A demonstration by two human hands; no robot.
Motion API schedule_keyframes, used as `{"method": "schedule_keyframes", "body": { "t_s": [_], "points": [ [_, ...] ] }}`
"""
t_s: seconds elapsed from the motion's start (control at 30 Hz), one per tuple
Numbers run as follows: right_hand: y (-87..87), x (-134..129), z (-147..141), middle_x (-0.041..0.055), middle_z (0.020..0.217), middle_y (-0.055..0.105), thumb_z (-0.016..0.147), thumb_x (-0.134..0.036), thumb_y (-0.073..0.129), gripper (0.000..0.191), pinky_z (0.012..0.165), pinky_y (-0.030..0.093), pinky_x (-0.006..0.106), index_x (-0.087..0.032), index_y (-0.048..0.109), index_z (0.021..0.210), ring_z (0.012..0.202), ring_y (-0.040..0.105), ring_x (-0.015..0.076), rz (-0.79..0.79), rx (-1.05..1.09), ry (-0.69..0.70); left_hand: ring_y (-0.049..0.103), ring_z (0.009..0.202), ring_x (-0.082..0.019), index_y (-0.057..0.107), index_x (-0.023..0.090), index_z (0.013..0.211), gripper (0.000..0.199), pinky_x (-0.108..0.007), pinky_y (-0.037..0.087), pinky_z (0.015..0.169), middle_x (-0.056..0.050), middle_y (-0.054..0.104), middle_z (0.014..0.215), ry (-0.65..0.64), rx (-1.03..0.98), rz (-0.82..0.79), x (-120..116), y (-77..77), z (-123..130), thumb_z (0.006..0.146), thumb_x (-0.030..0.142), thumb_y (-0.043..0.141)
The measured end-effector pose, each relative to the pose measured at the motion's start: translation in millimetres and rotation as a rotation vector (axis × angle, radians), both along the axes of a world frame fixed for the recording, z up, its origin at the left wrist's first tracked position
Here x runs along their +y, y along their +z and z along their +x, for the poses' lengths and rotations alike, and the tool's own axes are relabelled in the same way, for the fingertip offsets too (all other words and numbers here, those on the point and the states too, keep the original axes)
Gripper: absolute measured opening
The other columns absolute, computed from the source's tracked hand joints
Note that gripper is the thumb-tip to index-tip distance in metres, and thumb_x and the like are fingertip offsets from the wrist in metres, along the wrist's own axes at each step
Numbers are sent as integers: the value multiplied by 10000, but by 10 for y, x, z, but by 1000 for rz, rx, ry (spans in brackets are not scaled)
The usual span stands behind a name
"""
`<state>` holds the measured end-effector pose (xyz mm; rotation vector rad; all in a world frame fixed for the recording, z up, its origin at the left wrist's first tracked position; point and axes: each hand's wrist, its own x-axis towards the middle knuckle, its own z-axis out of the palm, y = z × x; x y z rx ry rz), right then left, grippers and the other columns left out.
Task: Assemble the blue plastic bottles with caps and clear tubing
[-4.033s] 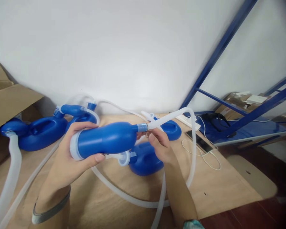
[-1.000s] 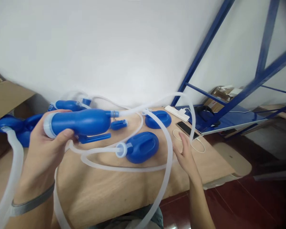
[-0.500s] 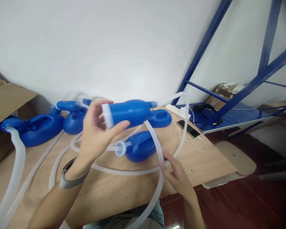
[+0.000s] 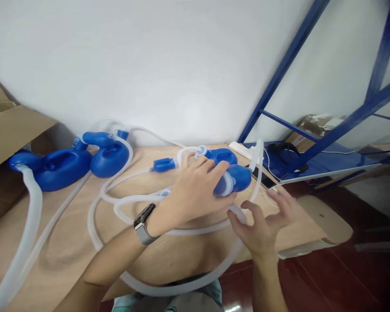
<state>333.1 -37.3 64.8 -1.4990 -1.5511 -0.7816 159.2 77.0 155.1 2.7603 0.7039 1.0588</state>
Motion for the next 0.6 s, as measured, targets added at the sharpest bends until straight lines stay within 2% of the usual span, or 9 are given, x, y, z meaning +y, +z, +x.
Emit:
{"method": "schedule_keyframes", "body": {
  "t_s": [0.07,0.13,0.23,0.27,0.33,0.43,0.47,0.53,0.6],
  "points": [
    [74,54,175,159,1647,340,886,-376,763,445,1171,296,857,-293,562,1274,1549,327,538,-90,50,109,673,1129,-355,641,207,1270,521,-618,338,1163,-112,767,1107,-58,74,-26,14,-4,-75,922,591,698],
    [121,138,327,186,1649,405,908,-427,737,635,1182,293,845,-283,459,1461,1541,377,512,-228,32,230,679,1143,-353,626,203,1312,564,-591,368,1160,-115,766,1151,-127,154,-73,24,-25,-92,933,615,697],
    [107,257,465,173,1494,607,931,-417,699,742,1111,512,664,-274,397,1594,1339,624,419,-366,-58,347,686,1166,-358,610,155,1338,601,-548,420,1137,-149,754,1194,-139,237,-103,20,-83,-33,962,619,681],
    [85,284,485,168,1451,637,931,-407,692,746,1050,570,602,-270,403,1604,1262,673,394,-378,-63,363,689,1159,-361,613,141,1328,609,-552,424,1136,-160,752,1183,-119,245,-98,16,-106,-6,973,634,659],
    [36,316,501,169,1407,650,928,-408,679,733,968,611,550,-262,425,1600,1195,700,380,-367,-33,353,678,1178,-377,593,127,1370,665,-596,401,1155,-193,732,1225,-64,219,-60,11,-154,34,991,674,600],
    [-12,321,511,181,1384,630,949,-452,651,692,980,595,564,-251,447,1579,1220,675,392,-340,60,303,553,1384,-417,456,151,1553,757,-671,304,1216,-251,586,1496,-9,88,53,15,-237,14,1011,671,556],
    [-17,316,520,184,1383,621,957,-470,647,683,1000,582,574,-248,451,1572,1237,661,395,-326,101,284,511,1432,-417,447,162,1566,744,-669,294,1227,-251,554,1531,0,11,105,16,-272,-20,1013,643,574],
    [-14,299,549,181,1387,607,977,-494,631,647,1039,554,593,-247,466,1552,1266,638,394,-295,187,247,578,1353,-377,583,191,1426,526,-603,392,1179,-207,649,1392,18,-192,237,16,-360,-124,1006,499,653],
    [-4,278,583,171,1397,598,1006,-503,592,596,1073,529,600,-250,483,1534,1295,618,388,-280,261,219,699,1039,-293,690,219,1119,169,-479,534,979,-112,731,1041,9,-356,346,17,-471,-247,969,295,692]
  ]
}}
